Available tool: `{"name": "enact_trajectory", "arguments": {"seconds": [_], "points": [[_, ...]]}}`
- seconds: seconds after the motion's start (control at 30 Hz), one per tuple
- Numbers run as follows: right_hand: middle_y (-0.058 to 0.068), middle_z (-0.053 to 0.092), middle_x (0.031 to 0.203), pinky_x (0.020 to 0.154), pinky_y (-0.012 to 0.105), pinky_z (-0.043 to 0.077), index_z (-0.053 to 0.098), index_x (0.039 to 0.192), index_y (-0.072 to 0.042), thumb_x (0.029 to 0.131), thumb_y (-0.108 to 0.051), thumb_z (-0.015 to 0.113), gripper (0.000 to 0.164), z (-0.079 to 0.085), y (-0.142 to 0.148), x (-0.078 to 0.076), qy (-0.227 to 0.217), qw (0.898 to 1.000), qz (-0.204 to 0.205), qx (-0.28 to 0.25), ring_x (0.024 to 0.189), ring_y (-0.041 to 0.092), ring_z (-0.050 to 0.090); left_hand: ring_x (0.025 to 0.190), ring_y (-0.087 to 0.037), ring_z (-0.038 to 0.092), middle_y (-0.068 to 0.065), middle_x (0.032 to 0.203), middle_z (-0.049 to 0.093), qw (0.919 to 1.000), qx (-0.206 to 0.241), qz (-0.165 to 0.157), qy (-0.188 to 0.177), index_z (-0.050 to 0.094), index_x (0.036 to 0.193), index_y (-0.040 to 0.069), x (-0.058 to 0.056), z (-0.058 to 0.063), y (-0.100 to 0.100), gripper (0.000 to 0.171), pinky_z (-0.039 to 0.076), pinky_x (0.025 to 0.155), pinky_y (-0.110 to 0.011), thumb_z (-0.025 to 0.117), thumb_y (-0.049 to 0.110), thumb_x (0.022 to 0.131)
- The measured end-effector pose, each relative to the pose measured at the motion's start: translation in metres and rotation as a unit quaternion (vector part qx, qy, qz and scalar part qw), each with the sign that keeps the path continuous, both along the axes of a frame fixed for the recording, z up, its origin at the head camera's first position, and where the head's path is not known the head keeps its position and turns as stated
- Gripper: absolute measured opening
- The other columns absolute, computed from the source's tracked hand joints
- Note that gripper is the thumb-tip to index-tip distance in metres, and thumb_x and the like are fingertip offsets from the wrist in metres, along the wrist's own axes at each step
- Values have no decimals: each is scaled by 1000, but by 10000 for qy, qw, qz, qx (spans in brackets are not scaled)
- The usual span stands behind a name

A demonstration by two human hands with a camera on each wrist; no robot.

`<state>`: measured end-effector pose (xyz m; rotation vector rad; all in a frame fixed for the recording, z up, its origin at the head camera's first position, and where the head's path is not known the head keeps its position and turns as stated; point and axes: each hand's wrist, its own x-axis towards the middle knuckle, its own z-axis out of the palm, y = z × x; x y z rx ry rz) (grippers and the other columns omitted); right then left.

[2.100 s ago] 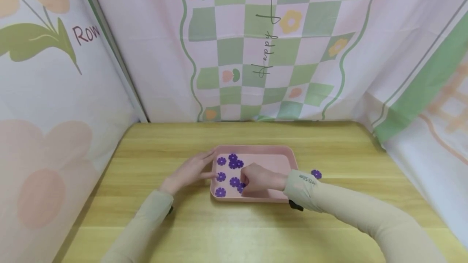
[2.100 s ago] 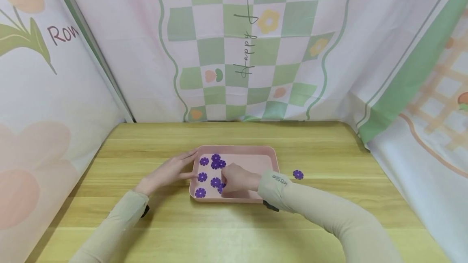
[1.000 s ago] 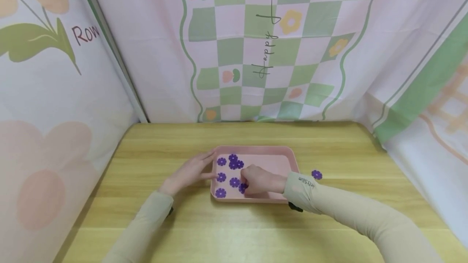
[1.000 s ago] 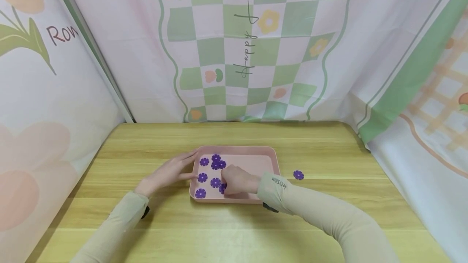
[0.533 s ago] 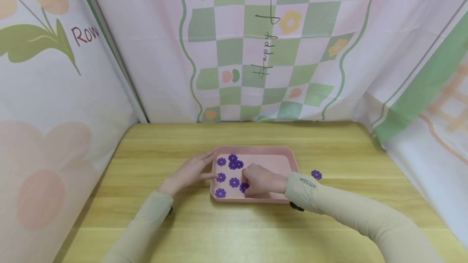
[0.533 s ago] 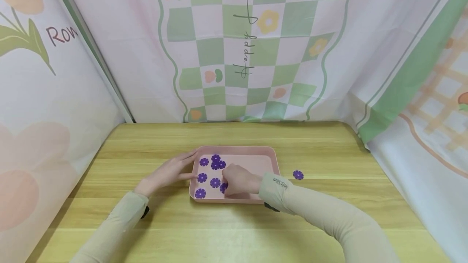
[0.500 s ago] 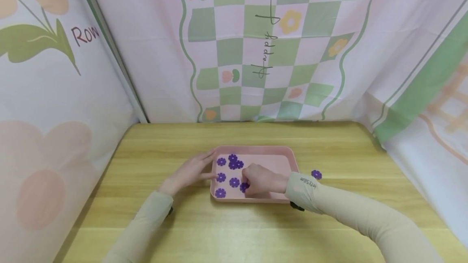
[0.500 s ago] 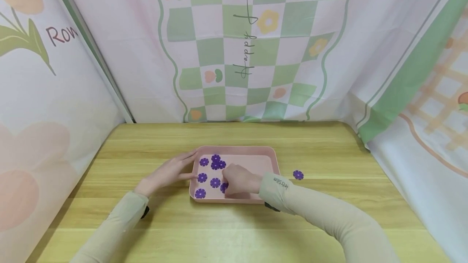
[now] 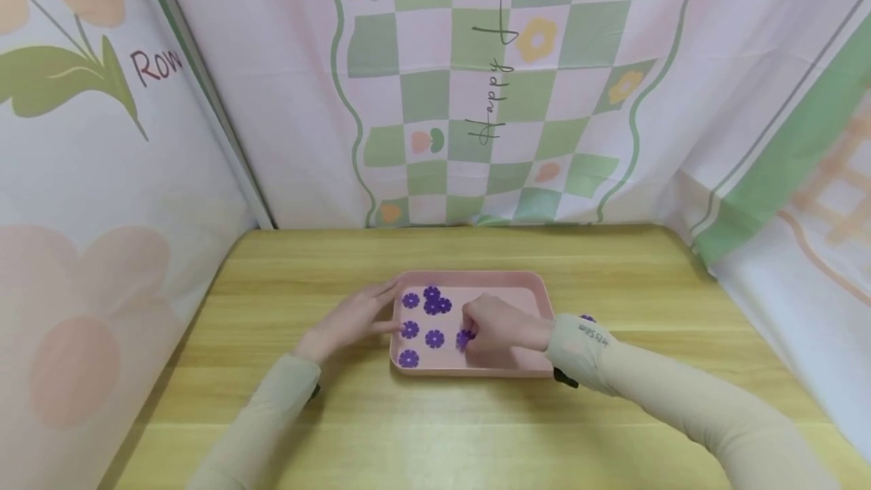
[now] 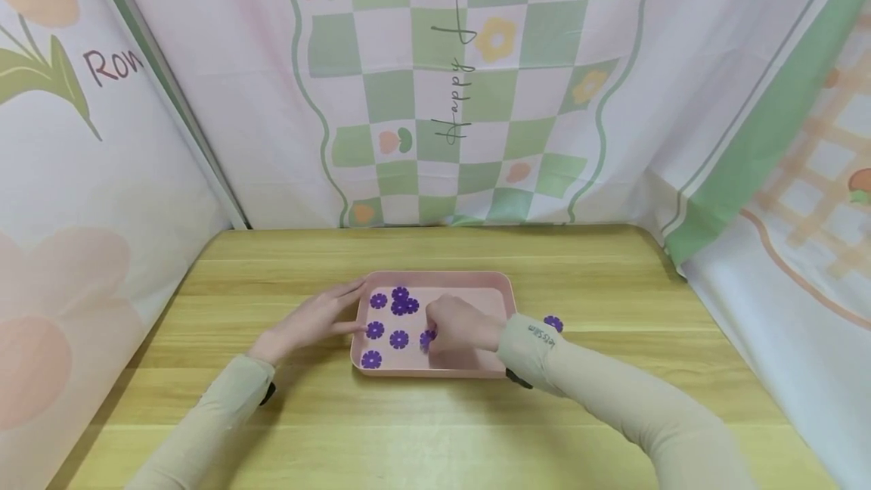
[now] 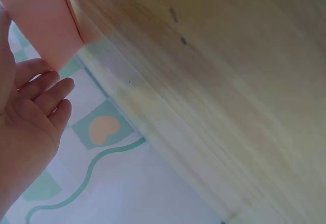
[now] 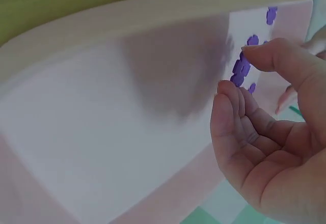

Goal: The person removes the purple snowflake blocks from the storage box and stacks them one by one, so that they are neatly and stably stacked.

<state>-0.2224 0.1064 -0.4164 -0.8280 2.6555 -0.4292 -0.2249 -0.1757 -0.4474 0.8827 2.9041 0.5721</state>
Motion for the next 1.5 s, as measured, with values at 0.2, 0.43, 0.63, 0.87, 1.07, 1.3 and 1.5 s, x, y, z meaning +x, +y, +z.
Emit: {"name": "enact_trajectory", "arguments": {"seconds": [0.2, 0.43, 0.63, 0.87, 1.07, 1.3, 1.5], "points": [[-4, 64, 76, 67, 25, 51, 64, 81, -13, 78, -15, 78, 14, 6, 13, -4, 419, 9990, -70, 112, 70, 10, 55, 143, -38, 41, -18, 160, 33, 9995, -161, -119, 248, 31, 154, 8, -1, 2, 1, 83, 33, 121, -55, 68, 44, 90], [2, 70, 76, 65, 22, 55, 70, 82, -7, 76, -3, 76, 9, 15, 30, -8, 874, 9959, 13, -243, 69, 9, 59, 146, -37, 38, -17, 160, 33, 9984, -431, -115, 337, 32, 153, 7, 1, 3, 2, 81, 30, 122, -57, 65, 47, 91], [3, 68, 73, 63, 20, 52, 69, 80, -5, 69, -10, 85, 19, 18, 48, -14, 1083, 9925, -48, -557, 66, 8, 56, 147, -38, 36, -18, 160, 33, 9980, -508, -168, 335, 34, 152, 4, 2, 4, 2, 80, 27, 123, -58, 64, 46, 92], [6, 69, 77, 62, 20, 54, 67, 83, -2, 74, -7, 81, 17, 25, 71, -19, 537, 9955, -324, -710, 68, 10, 59, 146, -39, 37, -20, 158, 36, 9970, -590, -202, 465, 36, 151, 2, 2, 3, 2, 79, 28, 123, -58, 64, 48, 92], [6, 70, 79, 65, 22, 58, 68, 85, -2, 75, -7, 80, 15, 28, 91, -21, 527, 9953, -472, -664, 71, 10, 62, 145, -39, 38, -21, 157, 37, 9967, -550, -251, 549, 37, 150, 1, 1, 4, 1, 79, 29, 122, -59, 65, 47, 91], [6, 70, 81, 64, 21, 58, 68, 86, -2, 76, -11, 80, 19, 31, 108, -21, 485, 9935, -697, -757, 72, 11, 63, 142, -40, 42, -22, 155, 41, 9966, -451, -295, 631, 41, 148, 1, 0, 4, 1, 79, 32, 120, -59, 67, 47, 89], [6, 71, 78, 62, 20, 58, 68, 84, -1, 75, -13, 82, 20, 33, 122, -17, 619, 9919, -834, -732, 69, 10, 64, 142, -39, 43, -21, 154, 43, 9970, -432, -267, 579, 43, 147, 2, -1, 6, 1, 79, 30, 121, -59, 68, 49, 88]]}}
